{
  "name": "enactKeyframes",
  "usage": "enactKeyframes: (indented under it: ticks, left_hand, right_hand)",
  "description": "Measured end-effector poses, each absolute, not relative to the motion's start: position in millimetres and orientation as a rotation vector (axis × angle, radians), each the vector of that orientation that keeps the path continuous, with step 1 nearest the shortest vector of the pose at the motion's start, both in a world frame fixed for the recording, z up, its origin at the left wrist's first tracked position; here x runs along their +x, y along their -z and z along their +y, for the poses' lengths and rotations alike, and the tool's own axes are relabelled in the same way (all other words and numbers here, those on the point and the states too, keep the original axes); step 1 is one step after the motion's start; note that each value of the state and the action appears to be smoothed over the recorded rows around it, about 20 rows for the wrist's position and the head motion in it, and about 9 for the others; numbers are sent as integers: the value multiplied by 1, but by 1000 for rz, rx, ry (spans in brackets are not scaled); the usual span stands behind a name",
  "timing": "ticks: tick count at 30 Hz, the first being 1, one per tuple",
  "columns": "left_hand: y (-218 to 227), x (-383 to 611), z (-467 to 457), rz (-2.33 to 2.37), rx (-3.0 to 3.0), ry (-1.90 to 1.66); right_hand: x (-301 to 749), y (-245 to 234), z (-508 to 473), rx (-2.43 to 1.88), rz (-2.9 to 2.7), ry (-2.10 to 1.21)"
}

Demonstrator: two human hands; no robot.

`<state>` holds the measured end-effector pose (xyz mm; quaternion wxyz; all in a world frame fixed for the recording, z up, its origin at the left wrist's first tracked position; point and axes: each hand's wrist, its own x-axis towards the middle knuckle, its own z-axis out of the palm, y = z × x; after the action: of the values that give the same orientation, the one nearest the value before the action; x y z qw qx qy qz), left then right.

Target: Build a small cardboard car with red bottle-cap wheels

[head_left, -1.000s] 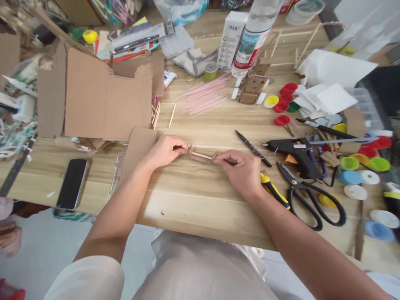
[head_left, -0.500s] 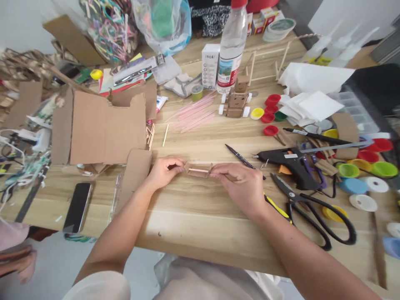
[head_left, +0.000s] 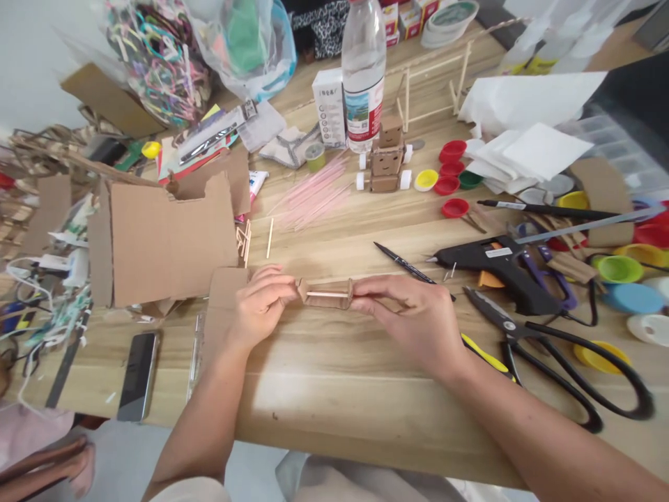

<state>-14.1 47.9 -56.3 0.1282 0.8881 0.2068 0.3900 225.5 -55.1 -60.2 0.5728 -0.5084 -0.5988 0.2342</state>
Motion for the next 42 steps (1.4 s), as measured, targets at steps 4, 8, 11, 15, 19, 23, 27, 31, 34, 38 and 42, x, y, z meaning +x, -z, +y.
enactKeyframes:
  ticks: [4, 8, 11, 15, 19, 23, 27, 31, 34, 38, 42]
  left_hand:
    - [60, -8, 44, 661, 2449, -1084]
    - [66, -5, 41, 754, 2368, -971]
    - [68, -4, 41, 757, 2367, -954]
    - [67, -1, 40, 722, 2421, -1047]
    - [65, -1, 40, 652, 2519, -1173]
    - [65, 0, 39, 632, 2473, -1156]
    - [65, 1, 40, 664, 2404, -1013]
    - [63, -3, 41, 599, 2494, -1106]
    - [62, -8, 41, 597, 2603, -1208]
    - [63, -7, 39, 592, 2613, -1231]
    - [64, 3, 36, 632, 2480, -1234]
  right_hand:
    - [225, 57, -56, -1122, -1421, -373]
    - [225, 55, -58, -1063, -1472, -301]
    - [229, 53, -58, -1079, -1495, -342]
    - [232, 50, -57, -1116, -1474, -439]
    - [234, 49, -57, -1120, -1484, -534]
    - [236, 47, -59, -1144, -1531, -537]
    - [238, 46, -61, -1158, -1573, -526]
    - [235, 52, -59, -1099, -1610, -466]
    - [231, 58, -57, -1062, -1612, -431]
    - [231, 59, -57, -1080, -1579, -412]
    - [235, 54, -59, -1143, -1568, -400]
